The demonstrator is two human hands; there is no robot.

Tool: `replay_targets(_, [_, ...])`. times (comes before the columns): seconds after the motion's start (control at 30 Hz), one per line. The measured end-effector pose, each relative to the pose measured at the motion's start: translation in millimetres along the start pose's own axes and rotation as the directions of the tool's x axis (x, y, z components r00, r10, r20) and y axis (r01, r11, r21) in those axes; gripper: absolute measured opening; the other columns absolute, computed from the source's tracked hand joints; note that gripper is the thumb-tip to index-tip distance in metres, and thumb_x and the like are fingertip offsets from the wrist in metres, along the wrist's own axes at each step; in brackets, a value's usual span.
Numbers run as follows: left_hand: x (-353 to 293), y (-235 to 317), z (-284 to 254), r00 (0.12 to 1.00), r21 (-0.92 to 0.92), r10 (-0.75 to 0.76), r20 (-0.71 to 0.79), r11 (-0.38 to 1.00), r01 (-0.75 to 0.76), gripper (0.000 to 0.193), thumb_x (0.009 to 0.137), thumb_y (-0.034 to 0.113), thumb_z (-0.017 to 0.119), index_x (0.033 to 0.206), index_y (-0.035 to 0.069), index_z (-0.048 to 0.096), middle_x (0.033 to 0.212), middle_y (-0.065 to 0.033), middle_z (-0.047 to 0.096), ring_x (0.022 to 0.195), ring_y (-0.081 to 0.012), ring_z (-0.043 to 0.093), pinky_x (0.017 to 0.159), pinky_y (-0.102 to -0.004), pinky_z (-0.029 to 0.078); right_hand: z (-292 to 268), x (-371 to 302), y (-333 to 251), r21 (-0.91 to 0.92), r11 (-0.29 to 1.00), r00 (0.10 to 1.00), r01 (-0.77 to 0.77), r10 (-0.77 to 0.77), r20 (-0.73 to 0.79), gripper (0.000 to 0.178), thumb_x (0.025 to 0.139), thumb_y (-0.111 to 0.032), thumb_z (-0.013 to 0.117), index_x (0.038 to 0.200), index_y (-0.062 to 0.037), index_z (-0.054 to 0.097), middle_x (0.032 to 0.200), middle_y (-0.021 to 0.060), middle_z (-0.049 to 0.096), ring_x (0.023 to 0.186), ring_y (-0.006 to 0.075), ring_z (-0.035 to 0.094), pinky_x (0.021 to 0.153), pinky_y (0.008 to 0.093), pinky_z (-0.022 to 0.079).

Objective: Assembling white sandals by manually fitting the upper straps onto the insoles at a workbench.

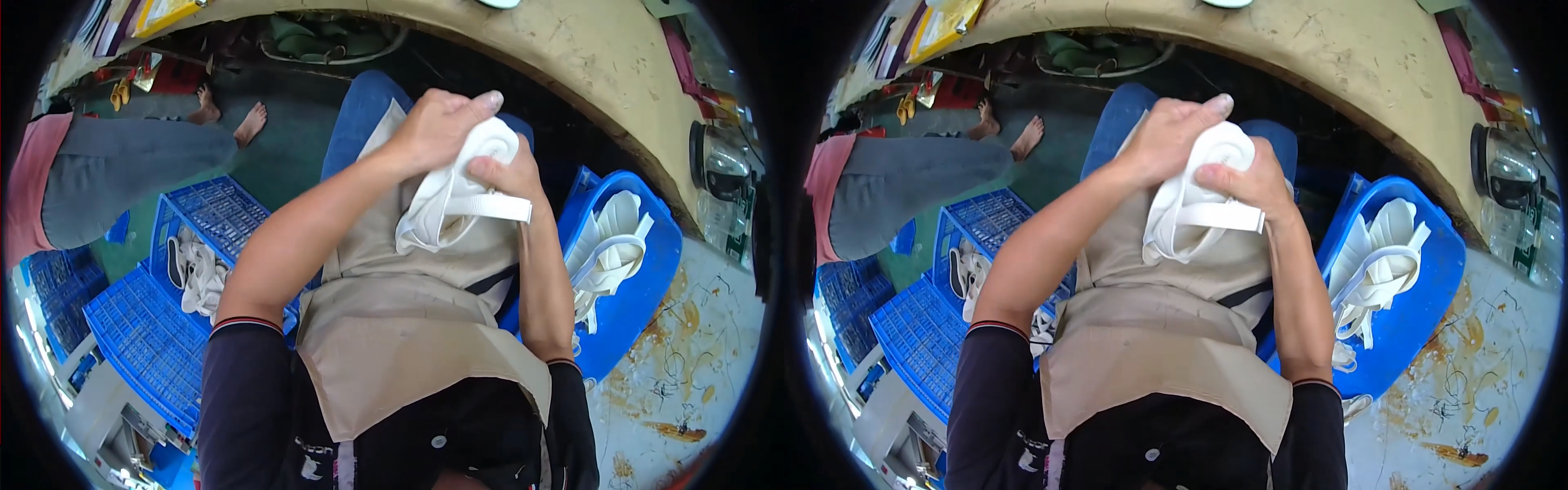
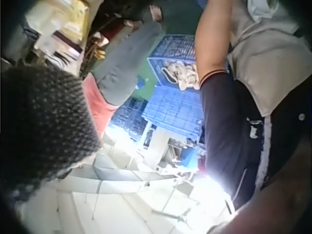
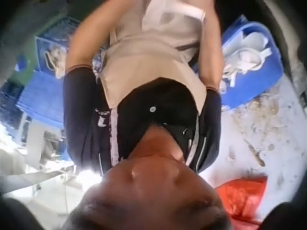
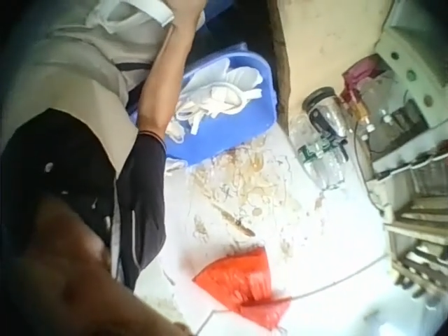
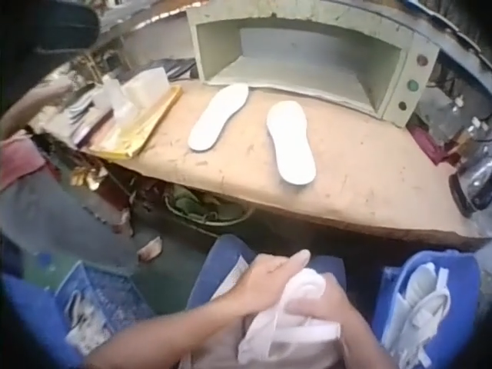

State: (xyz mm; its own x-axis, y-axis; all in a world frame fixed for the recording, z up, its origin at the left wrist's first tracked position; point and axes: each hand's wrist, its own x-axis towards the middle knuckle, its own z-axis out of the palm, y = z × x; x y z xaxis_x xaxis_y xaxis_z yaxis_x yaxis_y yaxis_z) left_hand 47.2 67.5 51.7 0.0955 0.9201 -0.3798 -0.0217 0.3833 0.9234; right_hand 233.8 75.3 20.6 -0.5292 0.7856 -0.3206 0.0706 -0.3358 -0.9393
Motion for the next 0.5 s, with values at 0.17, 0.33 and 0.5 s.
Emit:
replay_targets(0.17, [-23,-10,3,0.989,0.271,0.052,-0.137,0.962,-0.013,0.055,0.101,0.039,0.054,0.071,-0.007,0.06,0.063,-0.0031,0.057,0.058,-0.0114,0.044,0.052,-0.029,0.04,15,-10,-1,-0.036,0.999,0.992,-0.014,0.01,-0.123,0.036,0.072,-0.021,0.083,0.095,0.0036,0.071,0.081,0.0117,0.072,0.069,0.017,0.064,0.065,0.0265,0.052])
replay_targets(0.33, [-9,-27,-2,0.996,0.124,0.08,-0.032,0.989,-0.075,0.06,0.101,0.04,0.05,0.069,-0.01,0.061,0.059,-0.0104,0.058,0.054,-0.0186,0.048,0.057,-0.0364,0.045,14,-6,6,0.029,0.995,0.978,-0.095,0.099,-0.185,0.043,0.072,-0.027,0.083,0.099,0.0043,0.069,0.084,0.0132,0.071,0.072,0.0189,0.065,0.068,0.0279,0.052])
replay_targets(0.5, [-8,-28,17,0.995,0.28,0.095,0.003,0.956,-0.092,0.055,0.103,0.035,0.047,0.072,-0.006,0.063,0.063,-0.0062,0.058,0.062,-0.0135,0.047,0.059,-0.0313,0.043,-1,-28,23,0.094,0.995,0.955,0.008,0.021,-0.296,0.051,0.074,-0.032,0.082,0.106,0.0044,0.067,0.09,0.0145,0.07,0.077,0.021,0.065,0.072,0.0304,0.053])
